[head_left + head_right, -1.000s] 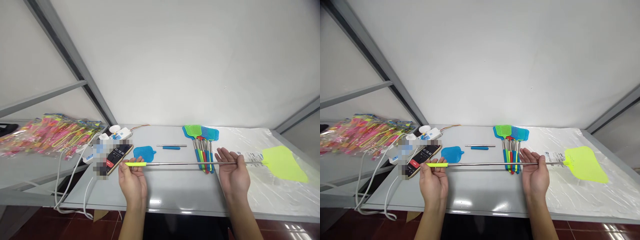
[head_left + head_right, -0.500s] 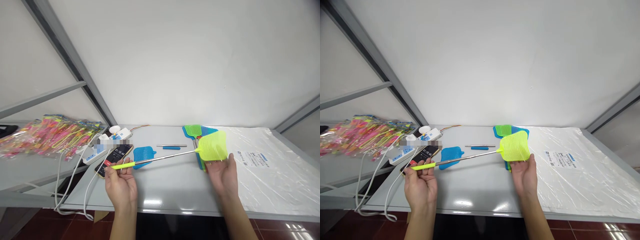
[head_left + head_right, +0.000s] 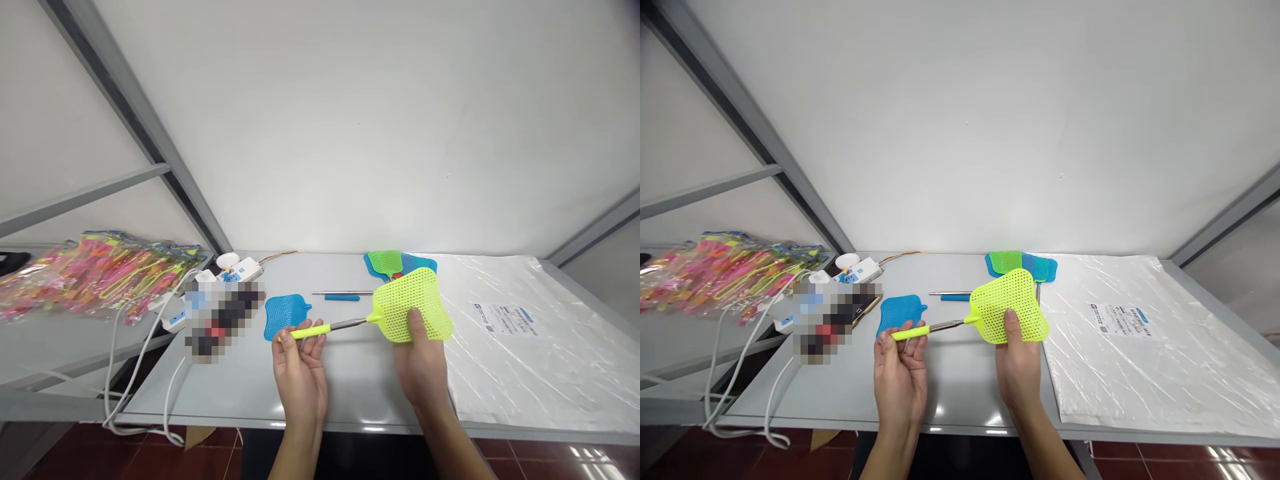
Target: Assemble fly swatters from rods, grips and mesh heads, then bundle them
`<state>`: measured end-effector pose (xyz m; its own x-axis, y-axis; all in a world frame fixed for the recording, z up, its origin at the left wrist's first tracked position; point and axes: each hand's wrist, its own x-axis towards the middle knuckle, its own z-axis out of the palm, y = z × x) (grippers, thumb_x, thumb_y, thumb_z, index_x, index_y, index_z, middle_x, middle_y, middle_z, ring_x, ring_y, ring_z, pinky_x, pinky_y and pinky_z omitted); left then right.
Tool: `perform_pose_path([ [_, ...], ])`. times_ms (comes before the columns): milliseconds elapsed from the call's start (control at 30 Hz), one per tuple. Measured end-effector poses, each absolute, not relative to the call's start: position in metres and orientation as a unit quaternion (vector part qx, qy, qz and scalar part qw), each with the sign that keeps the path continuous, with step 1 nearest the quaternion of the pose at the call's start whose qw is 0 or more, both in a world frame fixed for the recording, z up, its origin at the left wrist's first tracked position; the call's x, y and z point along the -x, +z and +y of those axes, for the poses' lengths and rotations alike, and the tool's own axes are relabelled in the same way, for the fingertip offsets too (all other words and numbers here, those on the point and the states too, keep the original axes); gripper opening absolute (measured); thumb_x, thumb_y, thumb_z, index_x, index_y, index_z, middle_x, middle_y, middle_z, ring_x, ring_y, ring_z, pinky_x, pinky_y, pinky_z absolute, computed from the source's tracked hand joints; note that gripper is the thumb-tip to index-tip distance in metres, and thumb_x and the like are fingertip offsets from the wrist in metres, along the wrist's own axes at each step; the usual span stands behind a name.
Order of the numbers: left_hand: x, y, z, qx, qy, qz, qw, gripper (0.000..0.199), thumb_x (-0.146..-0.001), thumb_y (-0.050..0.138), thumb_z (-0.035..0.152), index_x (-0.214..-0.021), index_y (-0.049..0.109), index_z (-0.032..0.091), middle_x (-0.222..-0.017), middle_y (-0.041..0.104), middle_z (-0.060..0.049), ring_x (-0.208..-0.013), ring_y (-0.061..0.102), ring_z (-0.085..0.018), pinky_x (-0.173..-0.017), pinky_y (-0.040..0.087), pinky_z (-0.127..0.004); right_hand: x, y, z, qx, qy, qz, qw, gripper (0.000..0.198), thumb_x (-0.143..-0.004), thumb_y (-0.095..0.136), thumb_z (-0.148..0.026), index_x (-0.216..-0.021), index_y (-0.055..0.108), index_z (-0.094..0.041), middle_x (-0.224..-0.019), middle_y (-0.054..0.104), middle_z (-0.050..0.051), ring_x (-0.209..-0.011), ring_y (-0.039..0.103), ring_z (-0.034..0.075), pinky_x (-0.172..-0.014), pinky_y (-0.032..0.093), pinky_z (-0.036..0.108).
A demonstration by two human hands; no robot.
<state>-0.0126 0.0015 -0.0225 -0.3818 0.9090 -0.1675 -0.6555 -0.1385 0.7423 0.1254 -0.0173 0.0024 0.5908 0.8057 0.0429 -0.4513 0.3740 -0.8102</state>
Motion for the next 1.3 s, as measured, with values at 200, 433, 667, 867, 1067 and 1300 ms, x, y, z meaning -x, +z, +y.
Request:
perform_pose_path([
  [200,0.023,-0.02,-0.001,-0.257,0.722,0.384,0.515,0.028,-0.084,0.066,0.045,-0.092,0.054,0.021,-0.089,0.072,-0.005,-0.09,0.071,-0.022,-0.077,0.057,-0.035,-0.151,0.002,-0.013,0.397,0.418,-0.207,0.791,0.048,-0.086,0.063,-0.036,-0.132,0.052,-0.033,-0.127,0.062,0.003,-0.11,0.062,0.021,-0.09,0.053,0.042],
  [433,0.012,-0.03,-0.015,-0.538,0.448,0.468,0.539,0.027,-0.088,0.06,0.044,-0.078,0.056,0.019,-0.051,0.056,0.003,-0.045,0.049,-0.011,-0.045,0.036,-0.02,-0.147,-0.005,-0.018,0.445,0.436,-0.365,0.692,0.027,-0.089,0.059,-0.04,-0.105,0.066,-0.02,-0.093,0.071,0.006,-0.085,0.067,0.02,-0.081,0.054,0.038],
  [667,-0.039,-0.026,-0.016,-0.544,0.287,0.381,0.69,0.048,-0.095,0.034,0.057,-0.065,0.042,0.021,-0.042,0.035,0.007,-0.039,0.032,-0.01,-0.044,0.027,-0.022,-0.155,-0.013,-0.033,0.585,0.356,-0.476,0.553,0.03,-0.092,0.049,-0.046,-0.096,0.063,-0.02,-0.097,0.066,0.006,-0.067,0.061,0.016,-0.06,0.048,0.028],
  [867,-0.053,-0.019,-0.002,-0.581,0.193,0.319,0.724,0.047,-0.095,0.031,0.056,-0.08,0.052,0.017,-0.058,0.057,0.0,-0.042,0.04,-0.008,-0.044,0.03,-0.02,-0.191,-0.008,-0.02,0.738,0.252,-0.501,0.376,0.048,-0.096,0.028,-0.054,-0.069,0.049,-0.021,-0.055,0.054,-0.001,-0.052,0.054,0.016,-0.051,0.036,0.026],
  [1067,-0.071,-0.005,0.018,-0.76,0.133,0.338,0.539,0.04,-0.098,0.021,0.041,-0.083,0.052,0.02,-0.066,0.058,0.002,-0.048,0.048,-0.01,-0.047,0.037,-0.021,-0.214,0.005,0.006,0.791,0.197,-0.522,0.252,0.052,-0.097,0.025,-0.05,-0.064,0.052,-0.021,-0.065,0.065,0.006,-0.062,0.059,0.018,-0.057,0.035,0.027],
  [1300,-0.095,0.0,0.04,-0.837,0.151,0.387,0.357,0.036,-0.095,0.033,0.038,-0.071,0.052,0.02,-0.064,0.058,-0.003,-0.058,0.052,-0.018,-0.053,0.027,-0.028,-0.233,0.01,0.031,0.837,0.119,-0.516,0.141,0.047,-0.092,0.036,-0.048,-0.068,0.063,-0.019,-0.07,0.067,0.011,-0.066,0.062,0.023,-0.055,0.032,0.028],
])
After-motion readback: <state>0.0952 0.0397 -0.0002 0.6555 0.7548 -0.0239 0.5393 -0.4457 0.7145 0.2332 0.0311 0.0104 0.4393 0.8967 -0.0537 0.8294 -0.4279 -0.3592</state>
